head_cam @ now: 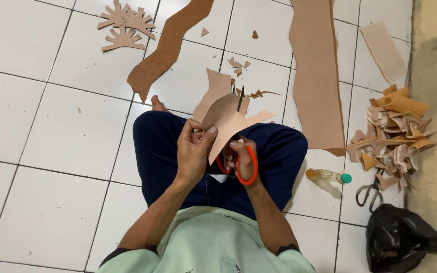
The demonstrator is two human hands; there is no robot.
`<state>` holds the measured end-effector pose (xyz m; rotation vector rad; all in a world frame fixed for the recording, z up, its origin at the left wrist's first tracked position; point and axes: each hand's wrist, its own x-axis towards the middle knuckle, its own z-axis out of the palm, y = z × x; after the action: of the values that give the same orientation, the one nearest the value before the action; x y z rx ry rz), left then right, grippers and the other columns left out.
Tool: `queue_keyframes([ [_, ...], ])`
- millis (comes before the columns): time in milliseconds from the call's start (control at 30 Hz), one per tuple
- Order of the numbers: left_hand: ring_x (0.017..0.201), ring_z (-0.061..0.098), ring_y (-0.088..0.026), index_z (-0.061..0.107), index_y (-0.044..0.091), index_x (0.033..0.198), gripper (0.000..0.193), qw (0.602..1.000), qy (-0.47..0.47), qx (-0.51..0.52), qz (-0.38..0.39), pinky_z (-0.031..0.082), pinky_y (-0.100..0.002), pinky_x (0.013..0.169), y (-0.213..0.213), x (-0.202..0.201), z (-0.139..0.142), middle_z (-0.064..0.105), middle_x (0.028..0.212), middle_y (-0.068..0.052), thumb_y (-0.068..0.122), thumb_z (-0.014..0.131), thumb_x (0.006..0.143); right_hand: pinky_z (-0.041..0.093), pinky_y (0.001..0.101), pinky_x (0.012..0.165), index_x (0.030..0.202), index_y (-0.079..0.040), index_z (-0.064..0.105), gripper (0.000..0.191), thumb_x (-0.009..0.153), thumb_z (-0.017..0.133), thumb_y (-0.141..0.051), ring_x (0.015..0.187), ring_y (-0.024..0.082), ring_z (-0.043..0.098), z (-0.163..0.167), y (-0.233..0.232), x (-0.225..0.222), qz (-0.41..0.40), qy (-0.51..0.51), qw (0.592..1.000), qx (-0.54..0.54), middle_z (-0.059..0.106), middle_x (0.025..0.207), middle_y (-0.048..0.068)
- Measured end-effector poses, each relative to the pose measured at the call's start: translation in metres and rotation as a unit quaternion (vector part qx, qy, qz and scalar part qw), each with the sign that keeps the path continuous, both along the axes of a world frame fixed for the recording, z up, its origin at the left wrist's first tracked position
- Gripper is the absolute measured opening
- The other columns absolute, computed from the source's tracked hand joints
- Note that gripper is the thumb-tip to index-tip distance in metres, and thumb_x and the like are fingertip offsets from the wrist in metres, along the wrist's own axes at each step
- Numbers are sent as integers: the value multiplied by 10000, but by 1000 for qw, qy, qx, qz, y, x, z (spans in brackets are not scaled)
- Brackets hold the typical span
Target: The person sits on the floor and uses scissors to cut a piece of light brown material into a star-like shape. The person rotates the material and makes precise cuts to form the points of the shape.
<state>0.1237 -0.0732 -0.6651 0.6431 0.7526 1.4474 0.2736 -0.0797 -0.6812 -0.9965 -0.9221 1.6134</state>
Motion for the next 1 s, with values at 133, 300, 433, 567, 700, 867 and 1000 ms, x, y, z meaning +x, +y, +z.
queue_keyframes([
  [133, 746, 637, -59, 455, 66, 1004, 167, 1000, -9, -1, -6, 534, -191, 617, 1, 1, -3, 660, 886, -102, 67, 619, 1032, 395, 274, 385, 788, 2, 549, 293, 969, 486, -220, 408, 105, 423, -11, -4, 0, -13, -24, 1000, 5, 483, 568, 40],
  [300, 648, 533, -29, 471, 62, 1019, 193, 999, 8, -32, -3, 434, -166, 544, 3, -6, 1, 606, 789, -38, 83, 662, 1007, 352, 254, 366, 775, 49, 596, 386, 1021, 458, -214, 383, 105, 413, -23, -2, 1, -80, -52, 995, 22, 473, 524, 38],
  [433, 558, 491, -27, 599, 16, 1091, 245, 983, 178, -39, -7, 383, -164, 480, 18, -49, 11, 575, 678, 11, 161, 743, 956, 409, 243, 436, 1009, 25, 664, 279, 1000, 537, -224, 457, 99, 492, -13, 8, 20, -14, -78, 993, 87, 540, 614, 17],
  [567, 581, 565, -77, 725, 0, 1231, 379, 900, 434, 16, -39, 411, -193, 548, 37, -92, 24, 616, 658, -21, 235, 794, 942, 375, 210, 416, 1068, 14, 715, 307, 987, 612, -263, 452, 53, 484, 2, 5, 34, 77, -263, 950, 150, 556, 557, -15],
  [700, 755, 737, -132, 656, -10, 1295, 459, 935, 350, 21, -55, 515, -204, 917, 41, -105, 35, 735, 803, -40, 229, 756, 917, 358, 212, 374, 983, 1, 752, 299, 952, 654, -280, 388, 41, 478, 8, 1, 29, 72, -300, 946, 96, 543, 488, -28],
  [867, 919, 765, -172, 589, 7, 1194, 376, 994, -85, -64, 36, 630, -338, 854, 28, -63, 22, 730, 1003, -69, 231, 704, 915, 356, 211, 371, 956, 13, 755, 320, 954, 677, -297, 390, 36, 470, 5, 1, 10, 25, -286, 956, 57, 518, 486, -23],
  [1000, 865, 703, -150, 615, -92, 1113, 314, 994, 93, -37, 40, 597, -277, 788, 13, -30, -3, 704, 961, -102, 189, 689, 993, 359, 206, 380, 1019, 9, 748, 365, 968, 660, -342, 407, 33, 473, -1, -8, 1, 33, -267, 961, 57, 532, 519, -26],
])
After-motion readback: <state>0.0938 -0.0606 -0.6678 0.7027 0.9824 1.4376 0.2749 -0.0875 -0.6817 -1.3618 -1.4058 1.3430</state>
